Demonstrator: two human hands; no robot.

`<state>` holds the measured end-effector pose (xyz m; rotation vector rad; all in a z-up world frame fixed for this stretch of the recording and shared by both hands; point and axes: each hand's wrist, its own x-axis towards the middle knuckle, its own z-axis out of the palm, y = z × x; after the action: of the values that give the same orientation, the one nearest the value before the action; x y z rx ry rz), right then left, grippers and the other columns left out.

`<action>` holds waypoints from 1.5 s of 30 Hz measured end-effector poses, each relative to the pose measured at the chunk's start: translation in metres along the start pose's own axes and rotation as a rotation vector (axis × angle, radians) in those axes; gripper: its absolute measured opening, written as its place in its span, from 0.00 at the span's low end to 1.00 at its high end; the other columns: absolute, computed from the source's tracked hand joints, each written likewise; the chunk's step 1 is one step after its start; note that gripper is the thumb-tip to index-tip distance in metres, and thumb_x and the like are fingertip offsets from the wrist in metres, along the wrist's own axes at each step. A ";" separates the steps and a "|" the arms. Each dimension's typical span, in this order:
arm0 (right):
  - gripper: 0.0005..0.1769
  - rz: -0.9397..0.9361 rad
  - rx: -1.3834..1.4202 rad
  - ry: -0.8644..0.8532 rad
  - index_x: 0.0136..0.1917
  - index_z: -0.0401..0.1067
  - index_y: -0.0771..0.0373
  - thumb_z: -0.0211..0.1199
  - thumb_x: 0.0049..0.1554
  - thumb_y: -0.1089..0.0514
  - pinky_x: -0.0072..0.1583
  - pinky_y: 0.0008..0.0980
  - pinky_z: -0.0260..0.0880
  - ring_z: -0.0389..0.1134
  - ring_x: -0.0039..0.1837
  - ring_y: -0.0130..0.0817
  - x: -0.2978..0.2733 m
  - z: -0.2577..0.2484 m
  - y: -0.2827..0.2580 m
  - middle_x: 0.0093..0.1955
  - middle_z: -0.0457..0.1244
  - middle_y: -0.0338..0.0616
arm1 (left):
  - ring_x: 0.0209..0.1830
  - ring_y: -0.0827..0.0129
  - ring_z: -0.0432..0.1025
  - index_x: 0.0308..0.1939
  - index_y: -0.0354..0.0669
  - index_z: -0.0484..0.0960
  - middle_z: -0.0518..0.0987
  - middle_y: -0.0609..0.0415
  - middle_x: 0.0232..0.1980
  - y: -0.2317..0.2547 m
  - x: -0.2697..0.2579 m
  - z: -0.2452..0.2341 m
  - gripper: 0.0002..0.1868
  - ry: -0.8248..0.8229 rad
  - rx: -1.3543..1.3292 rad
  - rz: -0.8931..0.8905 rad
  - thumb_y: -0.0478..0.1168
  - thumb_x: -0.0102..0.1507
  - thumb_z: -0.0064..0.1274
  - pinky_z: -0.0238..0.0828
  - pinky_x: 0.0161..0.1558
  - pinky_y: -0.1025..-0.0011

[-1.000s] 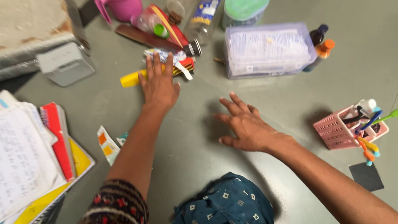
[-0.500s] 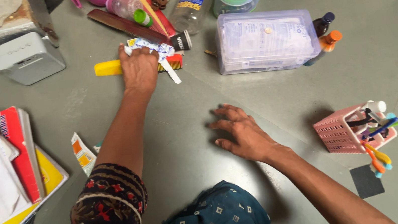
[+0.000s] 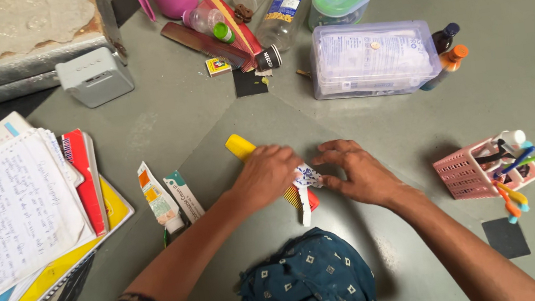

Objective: The person wipes a pink plastic organizer with a cloth, then places toothbrushes, toothpaste, and other small items into it. They also handle combs, a small bottle, and a plastic water bottle, arranging them on the floor.

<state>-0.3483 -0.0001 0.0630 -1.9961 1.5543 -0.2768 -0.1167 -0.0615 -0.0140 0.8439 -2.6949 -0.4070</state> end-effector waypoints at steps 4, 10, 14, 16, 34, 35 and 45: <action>0.24 -0.030 -0.037 0.059 0.62 0.75 0.56 0.69 0.52 0.52 0.70 0.45 0.61 0.60 0.72 0.52 -0.008 -0.011 -0.004 0.70 0.61 0.50 | 0.63 0.54 0.67 0.57 0.52 0.82 0.78 0.53 0.59 -0.005 0.030 -0.002 0.30 0.145 0.112 0.100 0.36 0.49 0.59 0.60 0.62 0.40; 0.22 -0.043 -0.033 0.067 0.62 0.75 0.56 0.67 0.54 0.51 0.68 0.45 0.64 0.61 0.71 0.51 -0.020 -0.016 -0.008 0.70 0.61 0.50 | 0.70 0.59 0.63 0.57 0.54 0.80 0.74 0.52 0.63 0.023 0.032 0.002 0.22 -0.436 0.179 -0.124 0.39 0.58 0.62 0.57 0.69 0.46; 0.22 -0.099 -0.058 0.073 0.61 0.75 0.56 0.68 0.54 0.50 0.68 0.45 0.64 0.61 0.71 0.51 -0.025 -0.019 -0.012 0.69 0.61 0.51 | 0.65 0.57 0.69 0.54 0.54 0.81 0.80 0.53 0.57 0.018 0.025 -0.015 0.22 -0.337 0.065 -0.215 0.41 0.56 0.66 0.64 0.65 0.52; 0.23 -0.129 -0.073 0.071 0.61 0.75 0.56 0.68 0.54 0.50 0.69 0.44 0.64 0.62 0.70 0.50 -0.025 -0.022 -0.013 0.68 0.62 0.51 | 0.59 0.53 0.73 0.54 0.52 0.80 0.81 0.49 0.54 0.003 0.016 -0.026 0.29 -0.231 -0.152 -0.307 0.42 0.50 0.71 0.70 0.60 0.57; 0.27 -0.039 -0.146 -0.252 0.66 0.72 0.53 0.66 0.55 0.46 0.71 0.42 0.61 0.61 0.72 0.46 -0.022 -0.005 -0.059 0.71 0.60 0.46 | 0.57 0.59 0.77 0.59 0.54 0.79 0.82 0.55 0.56 -0.074 -0.133 -0.138 0.41 -0.438 0.135 -0.938 0.46 0.42 0.79 0.76 0.54 0.61; 0.27 -0.032 -0.149 -0.259 0.66 0.72 0.52 0.66 0.55 0.46 0.71 0.42 0.61 0.61 0.72 0.46 -0.022 -0.003 -0.058 0.71 0.60 0.46 | 0.57 0.58 0.77 0.59 0.53 0.79 0.83 0.54 0.56 -0.074 -0.131 -0.140 0.41 -0.424 0.138 -0.941 0.45 0.42 0.79 0.76 0.53 0.61; 0.48 0.011 -0.244 -0.187 0.80 0.52 0.50 0.71 0.53 0.43 0.72 0.48 0.53 0.48 0.77 0.54 -0.003 0.047 -0.053 0.81 0.47 0.54 | 0.60 0.56 0.73 0.57 0.52 0.79 0.78 0.52 0.59 -0.044 -0.093 -0.124 0.29 -0.300 0.110 -0.728 0.46 0.53 0.70 0.72 0.57 0.57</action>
<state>-0.2824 0.0256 0.0555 -2.1277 1.5383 0.1072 0.0223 -0.0643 0.0676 1.9350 -2.5875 -0.5716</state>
